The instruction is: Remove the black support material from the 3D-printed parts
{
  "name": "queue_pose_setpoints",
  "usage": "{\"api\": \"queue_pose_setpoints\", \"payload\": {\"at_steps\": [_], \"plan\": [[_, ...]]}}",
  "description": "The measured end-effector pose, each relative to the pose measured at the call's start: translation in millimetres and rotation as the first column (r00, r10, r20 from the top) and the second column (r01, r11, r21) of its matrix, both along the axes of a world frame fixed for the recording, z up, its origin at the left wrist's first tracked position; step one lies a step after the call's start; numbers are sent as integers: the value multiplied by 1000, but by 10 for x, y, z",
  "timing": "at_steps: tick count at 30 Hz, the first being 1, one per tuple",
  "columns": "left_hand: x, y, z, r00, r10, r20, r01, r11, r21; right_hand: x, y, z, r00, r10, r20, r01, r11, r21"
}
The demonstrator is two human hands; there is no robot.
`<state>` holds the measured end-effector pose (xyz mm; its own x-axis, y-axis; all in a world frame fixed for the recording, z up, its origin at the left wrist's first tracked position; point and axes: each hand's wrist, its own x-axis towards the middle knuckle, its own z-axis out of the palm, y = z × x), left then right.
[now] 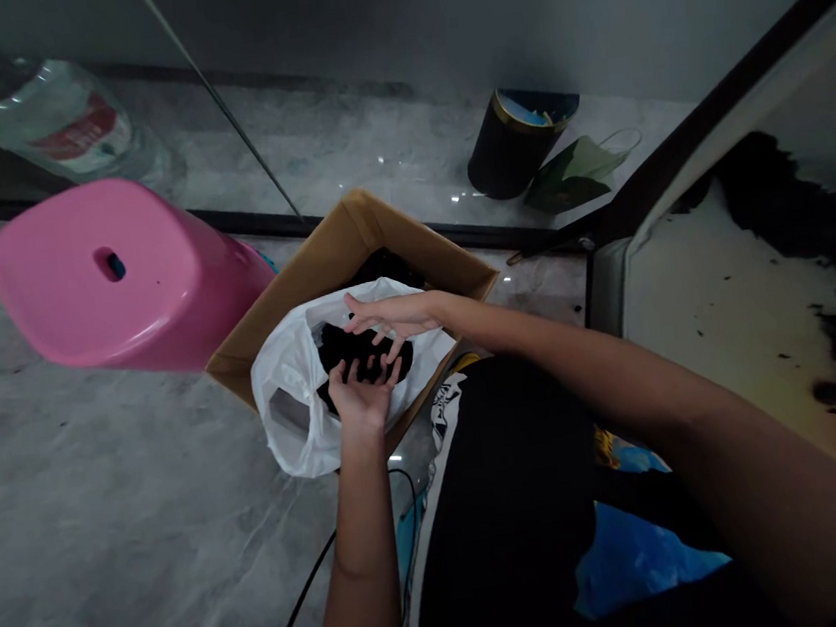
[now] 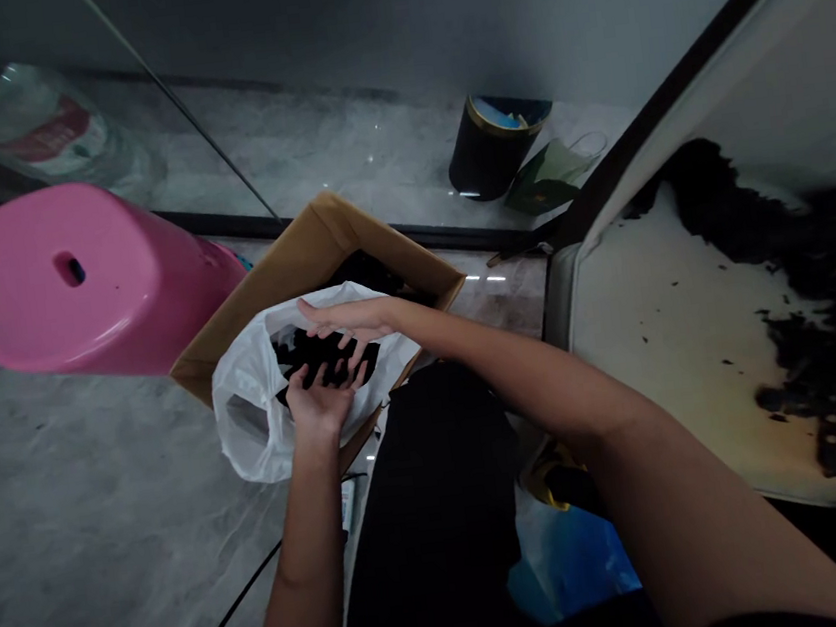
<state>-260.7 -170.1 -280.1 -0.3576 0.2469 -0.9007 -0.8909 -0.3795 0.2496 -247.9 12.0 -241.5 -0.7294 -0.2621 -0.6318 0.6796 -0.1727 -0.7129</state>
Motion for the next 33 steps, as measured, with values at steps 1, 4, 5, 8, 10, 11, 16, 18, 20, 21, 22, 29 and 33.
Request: {"api": "queue_pose_setpoints", "payload": {"at_steps": [1, 4, 5, 8, 10, 11, 16, 18, 20, 21, 22, 29, 33], "plan": [[10, 0, 31, 1000, -16, -5, 16, 1000, 5, 24, 10, 36, 1000, 13, -6, -13, 1000, -13], [31, 10, 134, 998, -57, -13, 58, 998, 21, 109, 37, 148, 998, 50, -25, -51, 998, -24], [36, 16, 172, 997, -72, -8, 72, 997, 25, 141, 43, 179, 998, 61, -32, -61, 998, -9], [62, 45, 308, 993, -116, 8, 116, 992, 43, 258, 62, 261, 996, 62, -65, -56, 994, 92], [106, 80, 442, 989, -150, 0, 149, 987, 56, 377, 94, 347, 995, 35, -94, -17, 984, 180], [138, 105, 532, 986, -166, -15, 167, 984, 58, 458, 124, 415, 994, 21, -112, 5, 975, 224], [375, 334, 1231, 947, -240, -214, 275, 949, 153, 1210, 442, 1066, 969, -62, -239, 160, 895, 416], [499, 480, 1560, 910, -264, -320, 345, 911, 228, 1675, 606, 1403, 949, -112, -295, 249, 841, 480], [661, 654, 1845, 840, -275, -468, 423, 872, 246, 2188, 751, 1693, 923, -165, -348, 341, 773, 536], [761, 749, 1959, 796, -279, -538, 460, 856, 237, 2445, 816, 1799, 906, -194, -376, 389, 729, 562], [875, 847, 2050, 750, -289, -595, 498, 838, 221, 2694, 878, 1874, 887, -233, -398, 442, 674, 592], [1715, 1477, 2131, 403, -594, -696, 853, 519, 51, 3973, 1424, 1686, 699, -535, -475, 589, 53, 806], [2007, 1769, 2011, 183, -655, -733, 926, 366, -95, 4393, 1779, 1506, 700, -581, -416, 399, -165, 902]]}}
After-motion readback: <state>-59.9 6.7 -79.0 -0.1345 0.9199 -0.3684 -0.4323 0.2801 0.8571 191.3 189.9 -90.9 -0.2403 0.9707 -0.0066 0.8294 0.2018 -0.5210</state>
